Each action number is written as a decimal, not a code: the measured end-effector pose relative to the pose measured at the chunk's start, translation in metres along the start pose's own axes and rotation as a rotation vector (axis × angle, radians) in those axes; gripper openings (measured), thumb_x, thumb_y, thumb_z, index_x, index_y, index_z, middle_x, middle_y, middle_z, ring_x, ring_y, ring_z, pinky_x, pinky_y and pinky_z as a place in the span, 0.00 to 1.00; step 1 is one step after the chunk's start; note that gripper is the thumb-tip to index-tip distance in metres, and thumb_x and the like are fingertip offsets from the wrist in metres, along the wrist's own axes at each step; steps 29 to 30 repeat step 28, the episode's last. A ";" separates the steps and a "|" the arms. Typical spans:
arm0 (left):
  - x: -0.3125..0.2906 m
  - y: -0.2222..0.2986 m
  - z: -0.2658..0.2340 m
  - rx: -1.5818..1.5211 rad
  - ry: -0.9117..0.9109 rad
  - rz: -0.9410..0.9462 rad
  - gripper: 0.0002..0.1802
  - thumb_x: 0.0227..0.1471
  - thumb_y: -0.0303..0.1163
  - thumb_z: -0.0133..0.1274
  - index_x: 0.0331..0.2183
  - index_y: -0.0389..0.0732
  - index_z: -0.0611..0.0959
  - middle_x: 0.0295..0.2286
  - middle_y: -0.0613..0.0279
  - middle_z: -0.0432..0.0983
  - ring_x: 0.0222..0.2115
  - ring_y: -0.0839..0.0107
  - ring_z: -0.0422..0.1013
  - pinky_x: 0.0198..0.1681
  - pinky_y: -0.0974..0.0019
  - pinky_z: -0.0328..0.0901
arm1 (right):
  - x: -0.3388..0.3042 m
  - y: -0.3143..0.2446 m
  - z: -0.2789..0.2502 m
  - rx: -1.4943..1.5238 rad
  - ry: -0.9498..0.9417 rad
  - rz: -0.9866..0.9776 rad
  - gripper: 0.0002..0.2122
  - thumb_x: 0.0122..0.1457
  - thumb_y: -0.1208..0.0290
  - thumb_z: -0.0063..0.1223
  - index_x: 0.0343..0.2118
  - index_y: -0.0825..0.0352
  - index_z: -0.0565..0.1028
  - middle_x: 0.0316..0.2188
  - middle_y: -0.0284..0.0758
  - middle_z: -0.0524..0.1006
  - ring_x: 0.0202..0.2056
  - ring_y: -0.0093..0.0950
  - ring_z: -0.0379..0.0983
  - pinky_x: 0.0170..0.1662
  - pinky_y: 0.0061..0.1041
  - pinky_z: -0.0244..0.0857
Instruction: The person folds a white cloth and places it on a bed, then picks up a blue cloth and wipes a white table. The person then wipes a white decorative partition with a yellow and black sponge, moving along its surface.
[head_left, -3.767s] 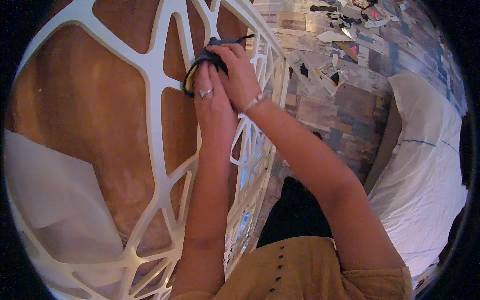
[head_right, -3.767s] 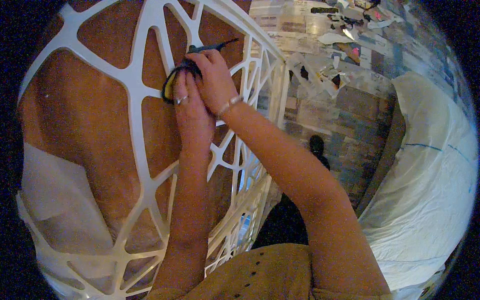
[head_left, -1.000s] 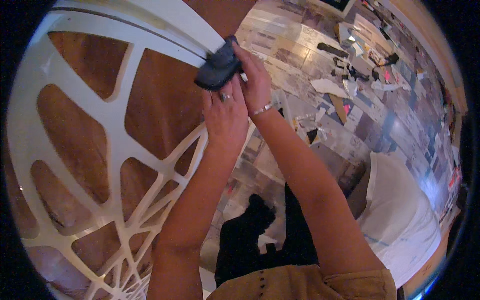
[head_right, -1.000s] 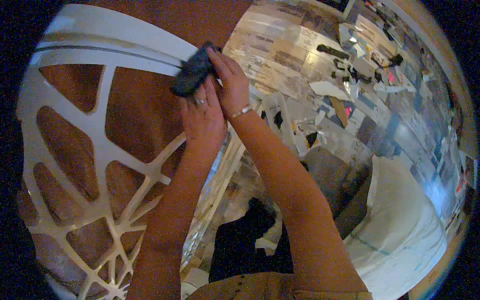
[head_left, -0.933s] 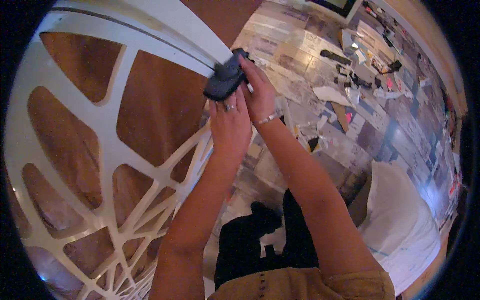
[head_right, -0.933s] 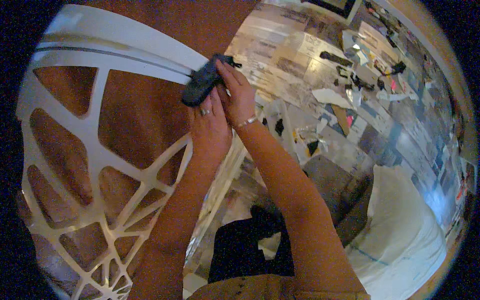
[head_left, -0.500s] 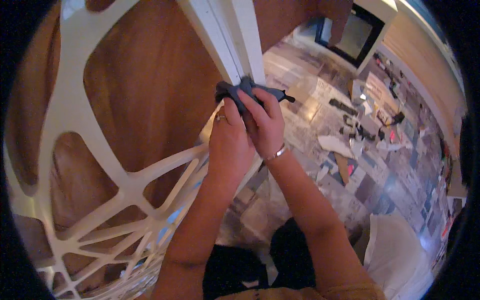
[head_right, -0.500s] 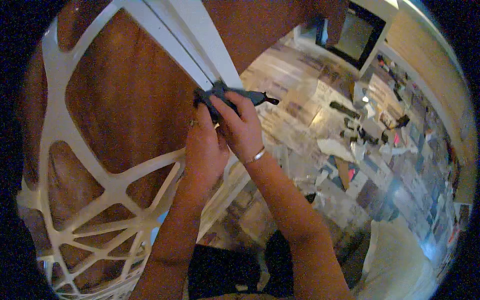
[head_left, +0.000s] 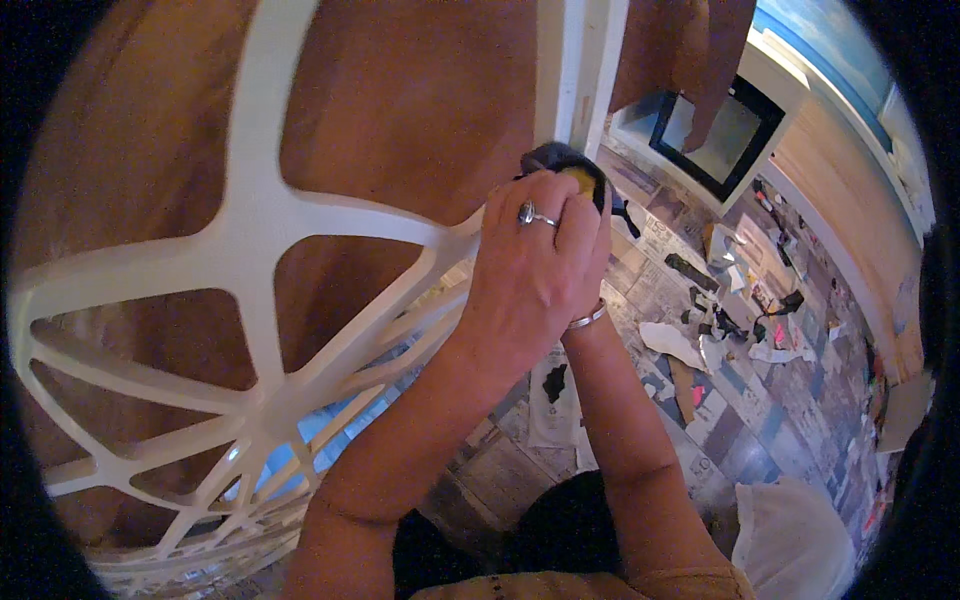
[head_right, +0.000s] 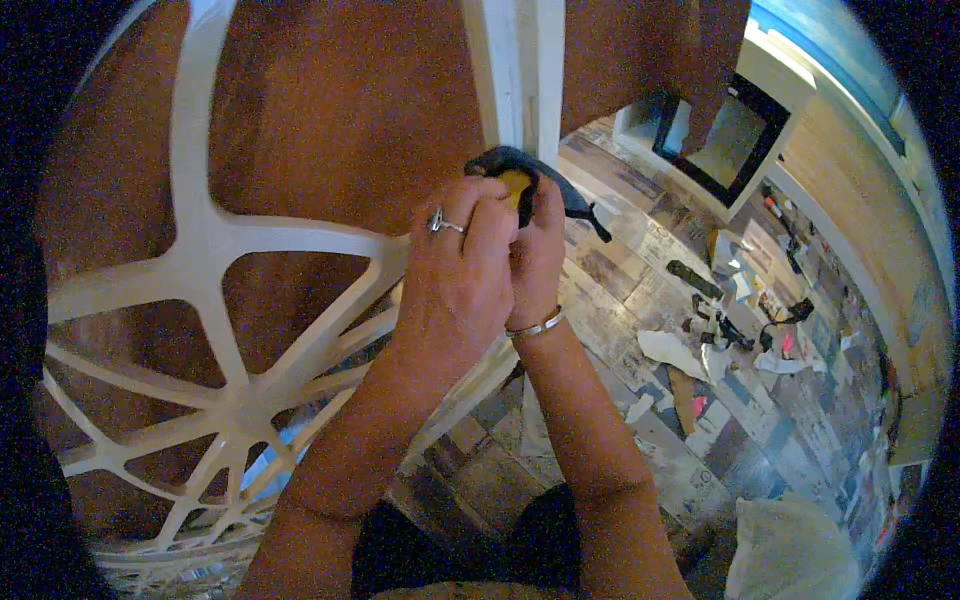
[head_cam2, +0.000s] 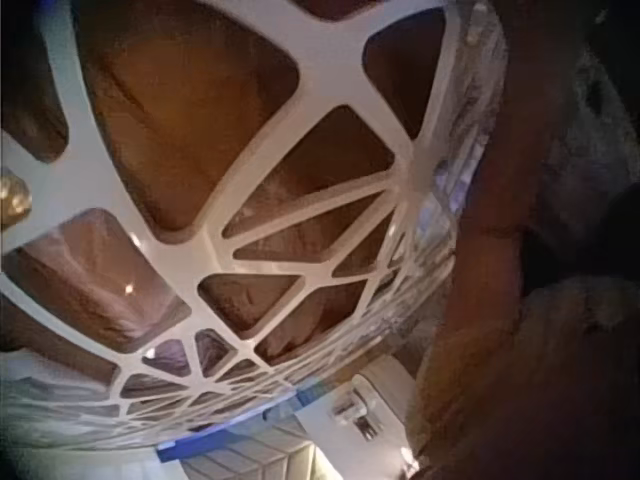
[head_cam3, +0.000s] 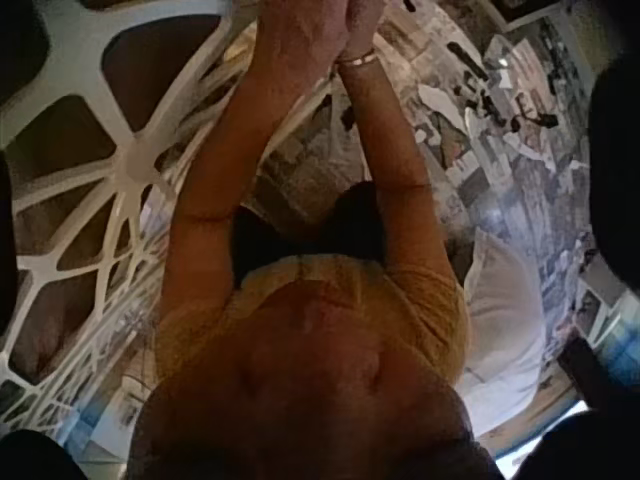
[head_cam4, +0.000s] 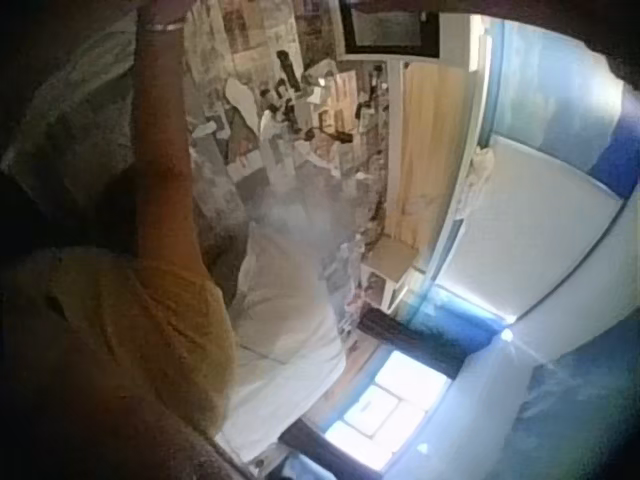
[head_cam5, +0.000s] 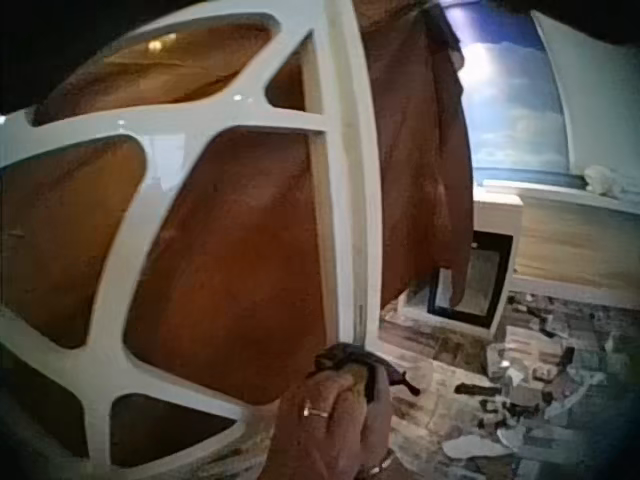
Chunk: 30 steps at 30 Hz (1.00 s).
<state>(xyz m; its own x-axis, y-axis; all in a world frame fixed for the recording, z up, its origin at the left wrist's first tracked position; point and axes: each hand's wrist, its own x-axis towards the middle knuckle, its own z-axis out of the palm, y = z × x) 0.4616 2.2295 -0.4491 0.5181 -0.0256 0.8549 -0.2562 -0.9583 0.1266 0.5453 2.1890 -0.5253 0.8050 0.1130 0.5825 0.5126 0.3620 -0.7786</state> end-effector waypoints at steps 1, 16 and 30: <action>-0.001 0.001 -0.012 0.037 -0.029 0.016 0.10 0.41 0.23 0.50 0.31 0.34 0.70 0.38 0.48 0.64 0.41 0.50 0.64 0.44 0.53 0.61 | -0.004 -0.006 0.002 -0.235 -0.100 -0.177 0.13 0.48 0.76 0.49 0.39 0.71 0.71 0.42 0.44 0.70 0.44 0.40 0.65 0.50 0.32 0.58; -0.061 -0.009 -0.085 0.135 0.156 -0.481 0.21 0.46 0.18 0.48 0.45 0.34 0.67 0.41 0.41 0.63 0.43 0.47 0.62 0.46 0.52 0.59 | -0.059 -0.079 0.021 -0.396 -0.309 -0.372 0.18 0.46 0.82 0.56 0.43 0.68 0.73 0.39 0.43 0.73 0.43 0.42 0.69 0.47 0.31 0.64; -0.049 -0.026 -0.069 0.133 -0.076 -0.560 0.24 0.43 0.22 0.51 0.45 0.38 0.67 0.35 0.40 0.70 0.32 0.43 0.69 0.35 0.48 0.64 | -0.020 -0.061 0.046 -0.370 -0.453 -0.417 0.22 0.50 0.77 0.56 0.50 0.64 0.68 0.44 0.43 0.74 0.46 0.37 0.71 0.50 0.31 0.63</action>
